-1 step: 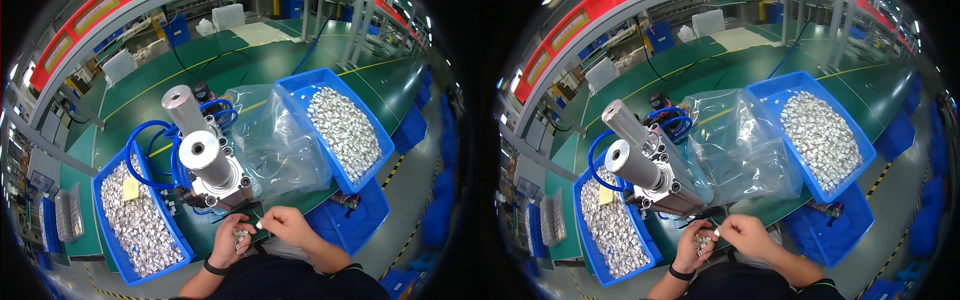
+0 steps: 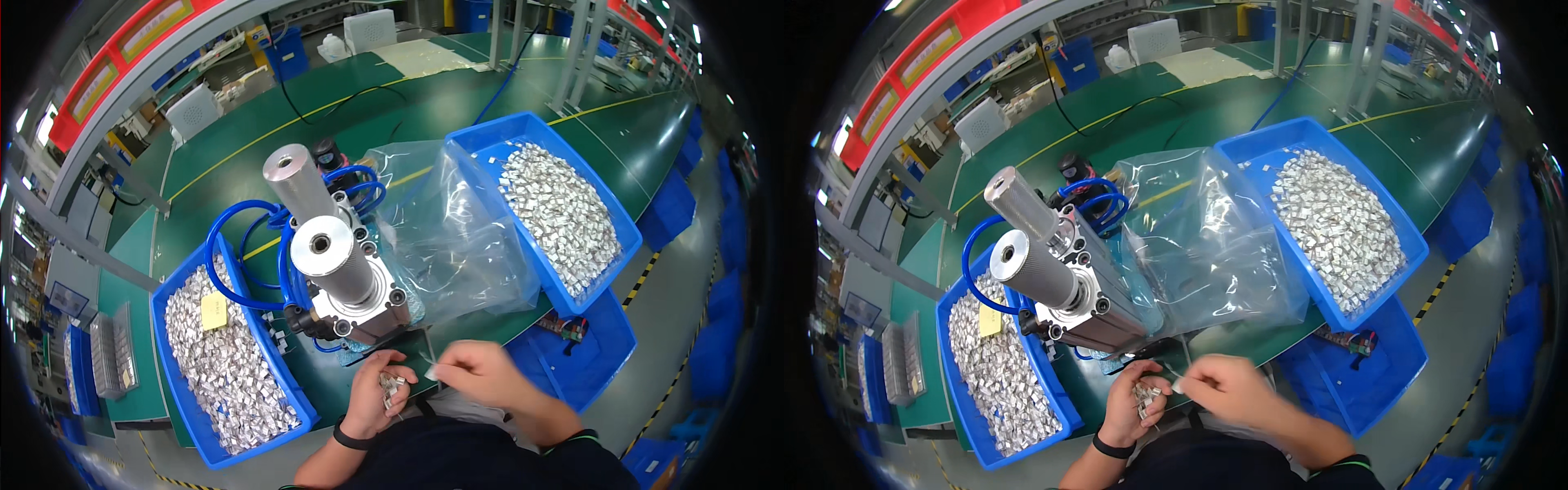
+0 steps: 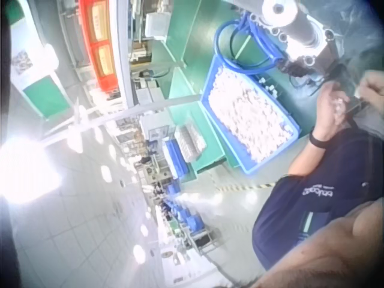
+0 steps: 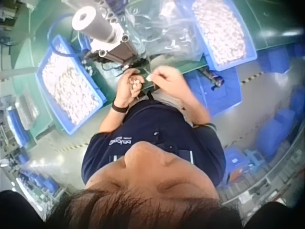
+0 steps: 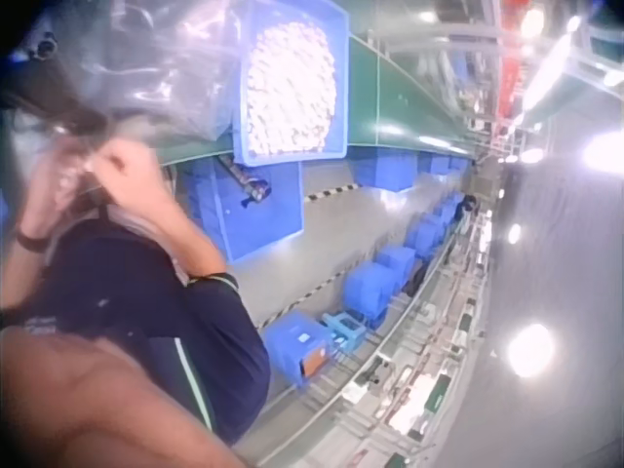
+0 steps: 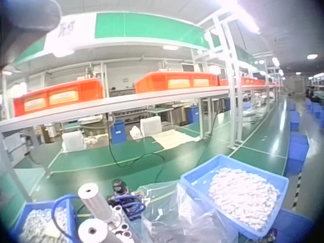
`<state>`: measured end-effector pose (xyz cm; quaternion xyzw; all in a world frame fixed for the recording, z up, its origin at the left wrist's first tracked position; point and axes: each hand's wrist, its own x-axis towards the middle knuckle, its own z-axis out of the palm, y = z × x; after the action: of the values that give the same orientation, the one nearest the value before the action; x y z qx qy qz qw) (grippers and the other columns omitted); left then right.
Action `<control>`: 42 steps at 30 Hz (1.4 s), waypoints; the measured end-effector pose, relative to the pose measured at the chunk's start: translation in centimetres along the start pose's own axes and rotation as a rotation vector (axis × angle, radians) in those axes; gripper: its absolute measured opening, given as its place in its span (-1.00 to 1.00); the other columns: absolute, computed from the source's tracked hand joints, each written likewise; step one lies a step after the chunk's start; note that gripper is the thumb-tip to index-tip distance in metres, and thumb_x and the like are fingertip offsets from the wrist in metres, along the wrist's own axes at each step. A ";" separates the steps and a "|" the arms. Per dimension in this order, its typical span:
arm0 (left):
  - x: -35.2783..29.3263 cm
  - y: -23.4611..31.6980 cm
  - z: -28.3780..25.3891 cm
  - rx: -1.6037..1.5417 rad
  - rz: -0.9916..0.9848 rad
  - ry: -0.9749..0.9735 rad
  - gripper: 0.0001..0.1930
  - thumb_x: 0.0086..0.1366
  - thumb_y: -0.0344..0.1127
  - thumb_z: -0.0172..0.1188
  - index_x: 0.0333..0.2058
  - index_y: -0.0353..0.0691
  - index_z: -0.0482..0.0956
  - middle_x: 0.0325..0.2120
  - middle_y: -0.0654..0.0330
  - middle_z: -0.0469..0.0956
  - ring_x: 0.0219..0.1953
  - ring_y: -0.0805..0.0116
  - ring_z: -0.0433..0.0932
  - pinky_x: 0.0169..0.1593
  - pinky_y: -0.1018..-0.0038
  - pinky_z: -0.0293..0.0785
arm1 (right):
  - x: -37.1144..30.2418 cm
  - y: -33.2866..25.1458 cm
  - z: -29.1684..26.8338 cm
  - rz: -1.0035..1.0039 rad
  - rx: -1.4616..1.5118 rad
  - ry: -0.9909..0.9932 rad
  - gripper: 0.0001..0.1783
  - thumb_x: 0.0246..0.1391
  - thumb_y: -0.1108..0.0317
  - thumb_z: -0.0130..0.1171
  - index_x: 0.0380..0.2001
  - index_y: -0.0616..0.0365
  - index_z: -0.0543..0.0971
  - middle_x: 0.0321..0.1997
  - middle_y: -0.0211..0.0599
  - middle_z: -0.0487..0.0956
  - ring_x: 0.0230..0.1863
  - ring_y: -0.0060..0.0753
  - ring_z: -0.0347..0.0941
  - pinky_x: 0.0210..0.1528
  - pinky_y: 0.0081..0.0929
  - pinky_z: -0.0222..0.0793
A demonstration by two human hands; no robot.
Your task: Assembling small metal components onto a mechanical cylinder device.
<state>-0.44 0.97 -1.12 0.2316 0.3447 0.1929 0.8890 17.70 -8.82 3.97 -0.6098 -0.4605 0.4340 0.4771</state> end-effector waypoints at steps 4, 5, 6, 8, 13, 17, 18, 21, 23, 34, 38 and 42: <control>-0.4 0.0 0.5 -0.029 0.013 -0.044 -0.68 0.44 -0.09 -0.19 -0.12 -0.23 0.34 -0.49 0.00 0.54 -0.76 0.48 0.21 -0.78 0.61 0.06 | -1.4 -4.3 -6.0 0.002 -0.505 0.726 -0.80 0.07 0.31 0.26 -0.45 0.25 0.57 -0.53 -0.25 0.54 -0.53 -0.47 0.43 -0.45 -0.44 0.37; -0.4 0.1 0.6 -0.033 0.021 -0.076 -0.68 0.44 -0.09 -0.19 -0.12 -0.23 0.34 -0.49 0.00 0.54 -0.76 0.47 0.21 -0.78 0.61 0.06 | -1.3 -3.9 -5.8 -0.001 -0.530 0.741 -0.77 0.07 0.27 0.28 -0.44 0.24 0.57 -0.50 -0.22 0.54 -0.52 -0.43 0.45 -0.43 -0.41 0.39; -0.5 -0.1 0.7 -0.051 0.014 -0.088 -0.67 0.44 -0.09 -0.20 -0.09 -0.23 0.34 -0.48 0.00 0.54 -0.77 0.47 0.20 -0.79 0.61 0.06 | -1.5 -2.9 -4.2 -0.047 -0.528 0.520 -0.74 0.06 0.22 0.30 -0.41 0.23 0.58 -0.48 -0.22 0.54 -0.49 -0.38 0.47 -0.42 -0.39 0.40; -0.4 0.1 1.2 -0.036 0.020 -0.105 -0.68 0.45 -0.10 -0.20 -0.06 -0.24 0.30 -0.48 -0.01 0.54 -0.76 0.48 0.23 -0.78 0.62 0.06 | -1.5 -0.4 -0.1 -0.030 -0.320 0.202 -0.65 0.03 0.12 0.32 -0.27 0.19 0.60 -0.46 -0.21 0.53 -0.45 -0.22 0.52 -0.39 -0.35 0.43; -1.1 0.9 1.8 0.050 -0.005 -0.095 -0.65 0.46 -0.10 -0.20 0.03 -0.23 0.23 -0.51 0.03 0.50 -0.75 0.52 0.26 -0.79 0.66 0.07 | 0.3 -0.7 2.4 -0.173 -0.425 -0.052 -0.71 0.03 0.19 0.28 -0.21 0.10 0.62 -0.33 -0.29 0.51 -0.28 -0.26 0.49 -0.25 -0.38 0.41; -1.1 1.1 1.4 0.156 -0.023 -0.101 -0.59 0.44 -0.03 -0.19 0.09 -0.19 0.19 -0.48 -0.04 0.53 -0.78 0.50 0.20 -0.77 0.64 0.05 | 0.8 -0.1 2.1 -0.346 -0.570 -0.049 -0.82 0.03 0.28 0.26 -0.32 0.13 0.65 -0.34 -0.27 0.50 -0.28 -0.24 0.46 -0.23 -0.37 0.40; -1.0 1.1 1.4 0.158 -0.022 -0.135 -0.59 0.44 -0.03 -0.18 0.09 -0.19 0.19 -0.47 -0.05 0.53 -0.78 0.50 0.20 -0.77 0.64 0.04 | 0.8 0.1 2.1 -0.346 -0.571 -0.053 -0.82 0.03 0.28 0.26 -0.32 0.13 0.65 -0.34 -0.27 0.50 -0.28 -0.24 0.46 -0.23 -0.37 0.40; -0.9 1.2 1.1 0.181 -0.030 -0.173 -0.59 0.44 -0.06 -0.16 0.09 -0.20 0.18 -0.46 -0.07 0.53 -0.78 0.50 0.21 -0.77 0.63 0.04 | 1.0 0.5 2.2 -0.420 -0.662 0.009 -0.85 0.01 0.33 0.26 -0.36 0.16 0.64 -0.36 -0.26 0.50 -0.28 -0.17 0.46 -0.24 -0.36 0.40; -0.9 1.3 1.2 0.164 -0.008 -0.133 -0.60 0.44 -0.07 -0.16 0.09 -0.21 0.18 -0.43 -0.10 0.54 -0.78 0.50 0.21 -0.78 0.63 0.04 | 1.3 1.0 2.3 -0.409 -0.492 0.059 -0.87 0.03 0.36 0.27 -0.39 0.20 0.63 -0.40 -0.30 0.52 -0.37 -0.33 0.49 -0.32 -0.44 0.40; -0.5 0.2 -0.3 0.047 0.011 -0.056 -0.68 0.44 -0.20 -0.12 -0.01 -0.35 0.24 -0.35 -0.20 0.57 -0.77 0.51 0.28 -0.80 0.64 0.08 | 3.3 2.3 2.0 0.274 0.191 0.072 -0.70 0.15 0.27 0.24 -0.32 0.39 0.60 -0.46 -0.37 0.59 -0.43 -0.72 0.42 -0.40 -0.67 0.35; -0.4 0.0 -0.3 0.105 0.015 -0.032 -0.69 0.45 -0.16 -0.15 -0.05 -0.30 0.28 -0.34 -0.27 0.56 -0.80 0.48 0.23 -0.79 0.62 0.08 | 3.5 2.3 2.0 0.294 0.264 0.084 -0.70 0.17 0.28 0.23 -0.29 0.40 0.59 -0.43 -0.39 0.59 -0.41 -0.72 0.42 -0.37 -0.68 0.35; -0.3 0.0 -0.3 0.095 0.008 -0.031 -0.69 0.44 -0.17 -0.13 -0.06 -0.32 0.28 -0.35 -0.26 0.56 -0.79 0.47 0.24 -0.78 0.63 0.09 | 3.5 2.1 2.0 0.283 0.269 0.075 -0.70 0.17 0.29 0.22 -0.27 0.40 0.59 -0.40 -0.38 0.59 -0.39 -0.72 0.43 -0.36 -0.68 0.36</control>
<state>-0.88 0.92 -1.10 0.2779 0.3389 0.1763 0.8814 16.81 -5.34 1.25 -0.6151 -0.2898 0.5313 0.5053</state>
